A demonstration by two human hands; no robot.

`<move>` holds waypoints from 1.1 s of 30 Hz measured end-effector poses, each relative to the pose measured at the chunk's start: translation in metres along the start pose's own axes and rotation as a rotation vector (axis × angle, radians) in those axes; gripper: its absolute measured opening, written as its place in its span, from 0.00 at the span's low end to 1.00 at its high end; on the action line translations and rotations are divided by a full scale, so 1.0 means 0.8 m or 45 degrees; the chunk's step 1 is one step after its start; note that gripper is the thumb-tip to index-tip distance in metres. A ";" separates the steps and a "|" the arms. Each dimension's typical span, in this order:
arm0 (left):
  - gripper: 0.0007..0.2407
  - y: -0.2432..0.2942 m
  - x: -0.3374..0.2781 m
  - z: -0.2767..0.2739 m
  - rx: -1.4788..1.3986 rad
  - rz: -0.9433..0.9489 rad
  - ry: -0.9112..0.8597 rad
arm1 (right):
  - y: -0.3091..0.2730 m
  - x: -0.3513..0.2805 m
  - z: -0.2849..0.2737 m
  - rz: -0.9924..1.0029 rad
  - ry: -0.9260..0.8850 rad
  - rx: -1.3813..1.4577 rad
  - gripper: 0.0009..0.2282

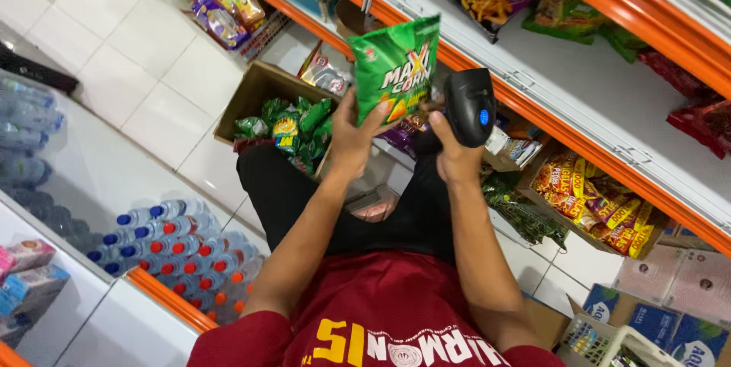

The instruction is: The person takes snack bags from a cardboard box, scans them with a handheld barcode scanner, and places them onto store shelves by hand.

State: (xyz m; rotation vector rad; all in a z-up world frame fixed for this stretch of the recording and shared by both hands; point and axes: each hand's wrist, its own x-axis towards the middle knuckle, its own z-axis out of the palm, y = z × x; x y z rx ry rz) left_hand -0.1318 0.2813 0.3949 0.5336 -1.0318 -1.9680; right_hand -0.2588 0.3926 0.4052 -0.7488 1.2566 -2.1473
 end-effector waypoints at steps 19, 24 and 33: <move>0.21 0.089 0.090 0.205 0.440 0.771 -0.839 | -0.228 0.005 -0.111 -0.357 -0.085 -0.193 0.32; 0.18 0.105 0.155 0.306 0.902 1.001 -0.703 | -0.285 0.021 -0.149 -0.591 0.042 -0.205 0.29; 0.15 0.095 0.242 0.395 1.405 0.870 -1.102 | -0.347 0.058 -0.156 -0.623 0.123 -0.416 0.26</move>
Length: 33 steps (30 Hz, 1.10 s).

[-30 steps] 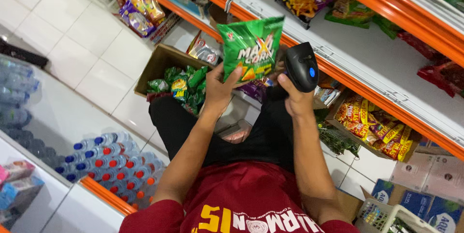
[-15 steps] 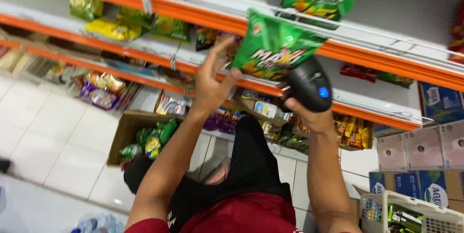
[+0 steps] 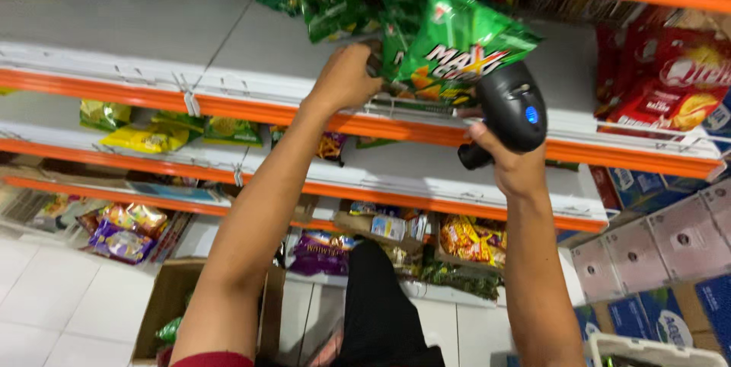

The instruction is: The person takes snack bags from a cardboard box, scans them with a handheld barcode scanner, and places them onto store shelves by hand.

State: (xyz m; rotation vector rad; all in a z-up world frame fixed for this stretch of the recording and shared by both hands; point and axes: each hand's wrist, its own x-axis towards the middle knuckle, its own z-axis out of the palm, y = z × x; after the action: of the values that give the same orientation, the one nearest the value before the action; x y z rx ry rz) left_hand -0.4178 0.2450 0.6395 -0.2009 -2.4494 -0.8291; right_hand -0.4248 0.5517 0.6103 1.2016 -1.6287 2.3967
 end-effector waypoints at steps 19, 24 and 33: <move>0.16 -0.042 0.046 0.019 -0.119 0.032 0.107 | 0.004 0.053 0.015 0.309 -0.057 -0.558 0.13; 0.24 -0.047 0.030 0.008 -0.738 -0.182 -0.084 | 0.017 0.049 0.017 0.430 -0.007 -0.394 0.13; 0.24 0.003 -0.014 -0.017 -0.139 0.071 0.013 | 0.021 0.047 0.016 0.435 -0.073 -0.455 0.13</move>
State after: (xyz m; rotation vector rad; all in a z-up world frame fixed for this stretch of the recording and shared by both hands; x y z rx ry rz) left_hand -0.4015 0.2390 0.6436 -0.3033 -2.3800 -0.9380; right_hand -0.4506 0.5193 0.6211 1.0056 -2.3195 2.1054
